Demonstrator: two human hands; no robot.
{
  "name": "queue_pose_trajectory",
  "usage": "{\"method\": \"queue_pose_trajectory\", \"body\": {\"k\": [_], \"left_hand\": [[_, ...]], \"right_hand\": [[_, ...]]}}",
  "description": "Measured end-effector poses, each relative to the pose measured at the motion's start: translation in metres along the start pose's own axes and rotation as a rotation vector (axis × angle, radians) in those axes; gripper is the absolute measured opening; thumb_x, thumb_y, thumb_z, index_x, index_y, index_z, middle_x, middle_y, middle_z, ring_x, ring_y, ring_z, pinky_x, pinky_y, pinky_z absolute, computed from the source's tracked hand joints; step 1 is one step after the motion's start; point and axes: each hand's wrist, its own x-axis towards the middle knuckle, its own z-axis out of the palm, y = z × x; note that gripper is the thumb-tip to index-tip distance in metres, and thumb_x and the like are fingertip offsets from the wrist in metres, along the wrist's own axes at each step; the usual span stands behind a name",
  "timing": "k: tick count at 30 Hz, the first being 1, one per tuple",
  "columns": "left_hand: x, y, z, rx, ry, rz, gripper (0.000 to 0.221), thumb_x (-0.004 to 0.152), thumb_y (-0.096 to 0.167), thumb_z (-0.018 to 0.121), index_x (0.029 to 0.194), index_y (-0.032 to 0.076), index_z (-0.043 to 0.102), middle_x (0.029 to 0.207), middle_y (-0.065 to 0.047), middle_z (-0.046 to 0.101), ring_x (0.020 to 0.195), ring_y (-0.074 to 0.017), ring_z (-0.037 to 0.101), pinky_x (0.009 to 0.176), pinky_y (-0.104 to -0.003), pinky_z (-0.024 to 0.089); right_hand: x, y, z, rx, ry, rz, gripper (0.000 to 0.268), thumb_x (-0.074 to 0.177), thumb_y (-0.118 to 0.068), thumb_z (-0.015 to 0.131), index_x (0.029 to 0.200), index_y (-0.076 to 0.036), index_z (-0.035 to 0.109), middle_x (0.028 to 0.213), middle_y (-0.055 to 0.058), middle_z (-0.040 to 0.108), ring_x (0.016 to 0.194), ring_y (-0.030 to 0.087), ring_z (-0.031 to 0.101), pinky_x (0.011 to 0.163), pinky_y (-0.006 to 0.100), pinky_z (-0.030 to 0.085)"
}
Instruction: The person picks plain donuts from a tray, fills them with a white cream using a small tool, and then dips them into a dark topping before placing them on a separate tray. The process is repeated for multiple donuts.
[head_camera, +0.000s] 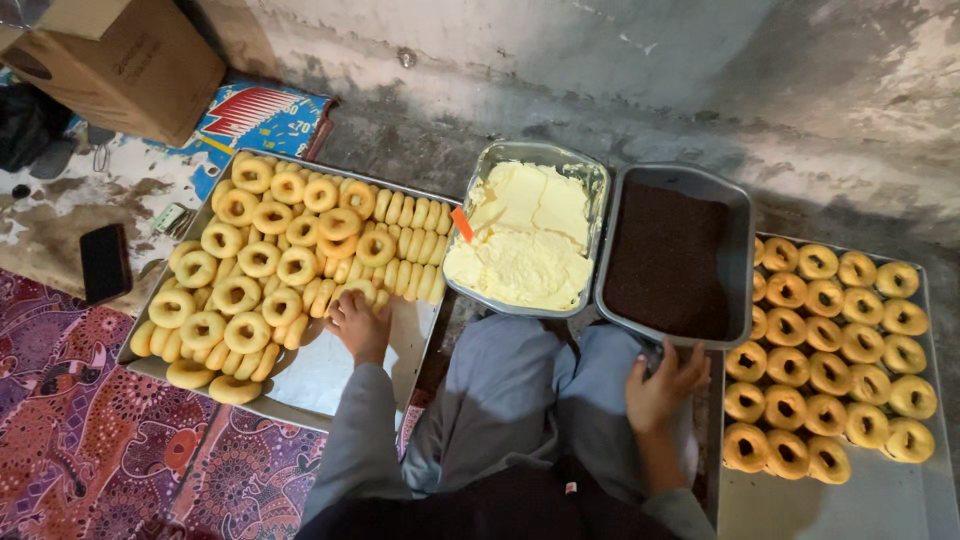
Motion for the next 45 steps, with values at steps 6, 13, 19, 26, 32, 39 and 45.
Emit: {"method": "queue_pose_trajectory", "body": {"k": [6, 13, 19, 26, 32, 39, 45], "left_hand": [[-0.063, 0.087, -0.015, -1.156, -0.331, -0.543, 0.036, 0.087, 0.029, 0.079, 0.108, 0.001, 0.069, 0.095, -0.006, 0.073, 0.082, -0.0157, 0.066, 0.073, -0.032, 0.053], [-0.128, 0.187, -0.112, -1.733, -0.964, -0.586, 0.039, 0.099, 0.027, 0.072, 0.125, -0.002, 0.067, 0.105, -0.007, 0.073, 0.091, -0.0137, 0.065, 0.081, -0.030, 0.053], [-0.116, 0.197, -0.142, -2.121, -1.019, -0.838, 0.053, 0.095, 0.036, 0.057, 0.141, 0.012, 0.049, 0.118, -0.003, 0.068, 0.107, -0.0158, 0.068, 0.092, -0.035, 0.058], [-0.112, 0.197, -0.097, -1.906, -0.957, -0.663, 0.051, 0.105, 0.045, 0.055, 0.138, 0.006, 0.055, 0.114, -0.010, 0.067, 0.098, -0.0201, 0.067, 0.080, -0.037, 0.056], [-0.087, 0.179, -0.071, -1.921, -0.799, -1.214, 0.056, 0.096, 0.058, 0.046, 0.123, 0.010, 0.054, 0.108, -0.017, 0.065, 0.094, -0.0306, 0.069, 0.080, -0.051, 0.061], [-0.075, 0.172, -0.035, -2.067, -0.674, -1.274, 0.065, 0.100, 0.059, 0.040, 0.128, 0.002, 0.057, 0.121, -0.017, 0.066, 0.107, -0.0321, 0.068, 0.091, -0.049, 0.059], [-0.093, 0.168, 0.009, -2.140, -0.648, -1.096, 0.047, 0.107, 0.041, 0.043, 0.133, 0.004, 0.058, 0.127, -0.012, 0.065, 0.118, -0.0266, 0.062, 0.102, -0.044, 0.051]], "right_hand": [[-0.018, -0.065, 0.035, 1.223, -0.434, 0.462, 0.037, 0.103, -0.014, 0.063, 0.138, -0.003, 0.060, 0.135, 0.014, 0.064, 0.116, 0.021, 0.065, 0.103, 0.035, 0.053], [0.000, -0.089, 0.060, 1.271, -0.771, 0.715, 0.049, 0.098, -0.017, 0.062, 0.142, -0.001, 0.047, 0.128, 0.012, 0.062, 0.118, 0.022, 0.062, 0.097, 0.041, 0.053], [0.015, -0.087, 0.028, 1.208, -0.537, 0.232, 0.043, 0.099, -0.013, 0.062, 0.140, -0.003, 0.052, 0.134, 0.010, 0.061, 0.123, 0.020, 0.059, 0.106, 0.033, 0.047], [0.007, -0.128, 0.036, 0.791, -0.988, 0.104, 0.027, 0.090, -0.023, 0.082, 0.106, -0.002, 0.074, 0.107, 0.009, 0.074, 0.104, 0.018, 0.069, 0.089, 0.032, 0.056], [0.085, -0.155, 0.102, 0.490, -0.418, -0.465, 0.032, 0.073, -0.006, 0.075, 0.105, -0.006, 0.074, 0.108, 0.011, 0.076, 0.097, 0.034, 0.066, 0.088, 0.044, 0.050], [0.081, -0.174, 0.102, 0.704, -0.657, -0.389, 0.033, 0.082, -0.009, 0.073, 0.115, -0.010, 0.072, 0.116, 0.008, 0.073, 0.107, 0.026, 0.067, 0.097, 0.039, 0.051], [0.068, -0.168, 0.095, 0.646, -0.572, -0.566, 0.037, 0.077, -0.008, 0.077, 0.114, -0.011, 0.075, 0.113, 0.010, 0.075, 0.107, 0.030, 0.064, 0.099, 0.042, 0.046]]}}
